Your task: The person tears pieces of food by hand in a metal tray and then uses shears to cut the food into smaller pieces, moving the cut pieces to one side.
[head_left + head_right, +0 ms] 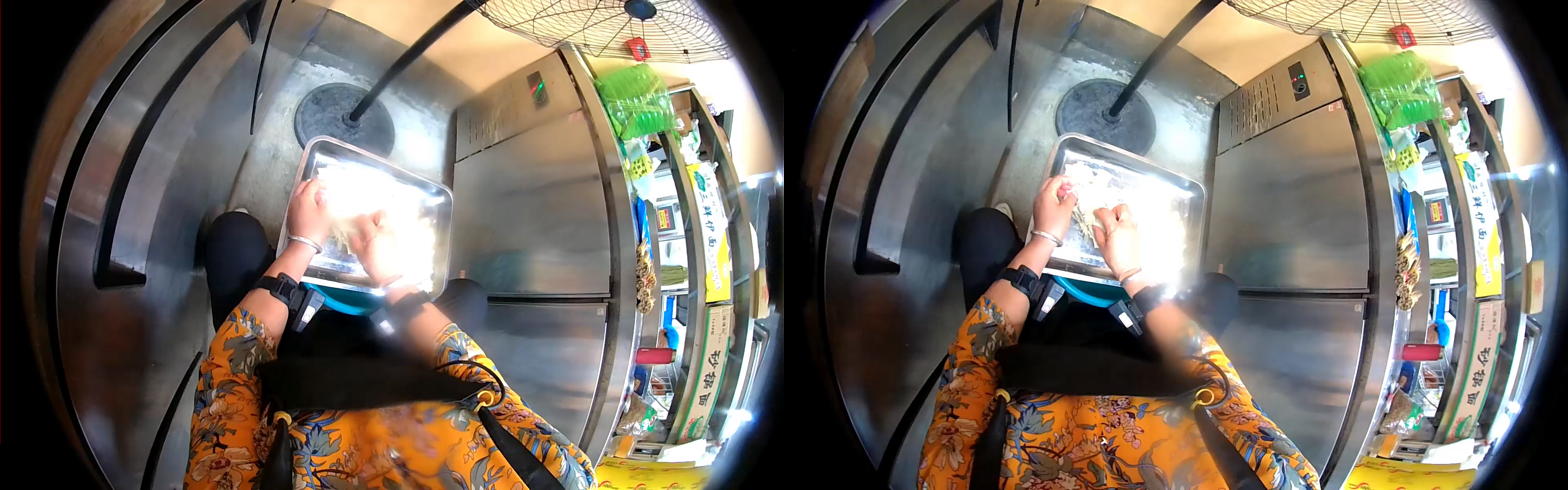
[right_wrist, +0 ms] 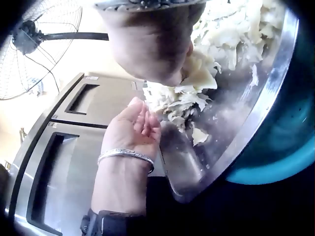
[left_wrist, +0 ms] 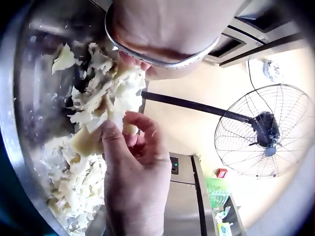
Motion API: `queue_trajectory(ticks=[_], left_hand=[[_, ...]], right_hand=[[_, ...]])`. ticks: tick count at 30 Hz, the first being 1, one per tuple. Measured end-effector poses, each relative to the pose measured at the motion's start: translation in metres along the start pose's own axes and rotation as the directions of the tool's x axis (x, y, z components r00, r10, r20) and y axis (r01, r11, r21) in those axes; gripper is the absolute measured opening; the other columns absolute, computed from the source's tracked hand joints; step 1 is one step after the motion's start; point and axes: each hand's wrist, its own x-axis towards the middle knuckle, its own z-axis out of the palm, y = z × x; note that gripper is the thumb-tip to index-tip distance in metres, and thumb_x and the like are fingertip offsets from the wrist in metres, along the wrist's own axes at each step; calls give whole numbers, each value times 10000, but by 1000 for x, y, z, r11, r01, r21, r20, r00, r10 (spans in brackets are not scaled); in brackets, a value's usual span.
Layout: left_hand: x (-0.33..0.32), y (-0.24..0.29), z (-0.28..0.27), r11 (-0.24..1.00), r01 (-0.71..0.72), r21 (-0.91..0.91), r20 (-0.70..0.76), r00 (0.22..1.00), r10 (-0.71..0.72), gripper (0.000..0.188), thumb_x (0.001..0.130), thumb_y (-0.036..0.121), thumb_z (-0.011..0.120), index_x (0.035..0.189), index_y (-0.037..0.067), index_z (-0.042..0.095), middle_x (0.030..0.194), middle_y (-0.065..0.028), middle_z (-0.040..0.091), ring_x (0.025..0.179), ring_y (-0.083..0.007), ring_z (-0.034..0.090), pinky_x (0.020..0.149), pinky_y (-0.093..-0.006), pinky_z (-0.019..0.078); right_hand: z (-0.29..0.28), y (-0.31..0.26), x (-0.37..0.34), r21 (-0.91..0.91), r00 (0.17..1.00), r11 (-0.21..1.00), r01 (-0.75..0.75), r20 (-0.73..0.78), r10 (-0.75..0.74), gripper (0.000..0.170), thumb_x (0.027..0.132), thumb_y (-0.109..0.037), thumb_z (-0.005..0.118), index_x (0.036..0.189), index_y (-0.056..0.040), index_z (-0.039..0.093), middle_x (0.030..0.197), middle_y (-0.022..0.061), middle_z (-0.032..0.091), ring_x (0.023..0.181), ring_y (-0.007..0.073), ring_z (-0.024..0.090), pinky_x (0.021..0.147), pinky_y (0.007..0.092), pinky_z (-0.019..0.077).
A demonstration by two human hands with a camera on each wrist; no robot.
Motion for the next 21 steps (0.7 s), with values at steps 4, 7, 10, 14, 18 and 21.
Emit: queue_trajectory(ticks=[4,7,10,14,18,21], left_hand=[[0,0,2,992,-22,121,-74,997,31,357,702,36,659,1051,84,599,1083,-104,560,951,-263,572,828,-341,472],[-4,9,0,968,-103,231,1,994,105,502,681,66,679,1165,131,562,1150,-116,538,1023,-309,543,885,-375,451],[-4,13,-2,963,-23,267,157,987,-20,634,668,115,702,1266,164,497,1170,-129,537,1046,-332,535,904,-390,443],[1,17,-7,955,68,288,276,949,-151,749,642,200,745,1320,125,435,1181,-168,524,1047,-345,533,900,-394,443],[-1,31,-15,928,163,336,393,871,-295,810,593,246,791,1298,70,433,1166,-216,509,1048,-354,530,895,-395,444],[-6,23,-10,922,149,357,363,888,-284,808,570,251,806,1253,41,428,1166,-224,500,1073,-350,525,896,-386,444]], right_hand=[[-2,2,-8,24,1000,1000,-10,1,10,206,692,4,643,882,-69,609,843,134,504,775,303,556,692,378,471],[-2,7,-15,41,1000,999,-18,-21,19,190,699,7,634,871,-65,600,859,140,512,787,310,559,699,377,475],[-7,6,-18,14,998,997,-70,-3,70,189,714,1,624,889,-64,589,879,147,524,806,325,562,713,386,480],[-16,-2,-20,-74,986,984,-162,20,164,172,741,-9,604,904,-52,570,890,151,535,829,339,561,734,403,480],[-20,-1,-22,-152,996,985,-80,30,86,137,759,-34,595,891,-31,557,887,157,542,812,344,573,725,410,489],[-14,9,-21,-189,992,981,-52,104,73,138,763,-60,594,894,-31,557,880,161,559,798,348,586,715,412,498]])
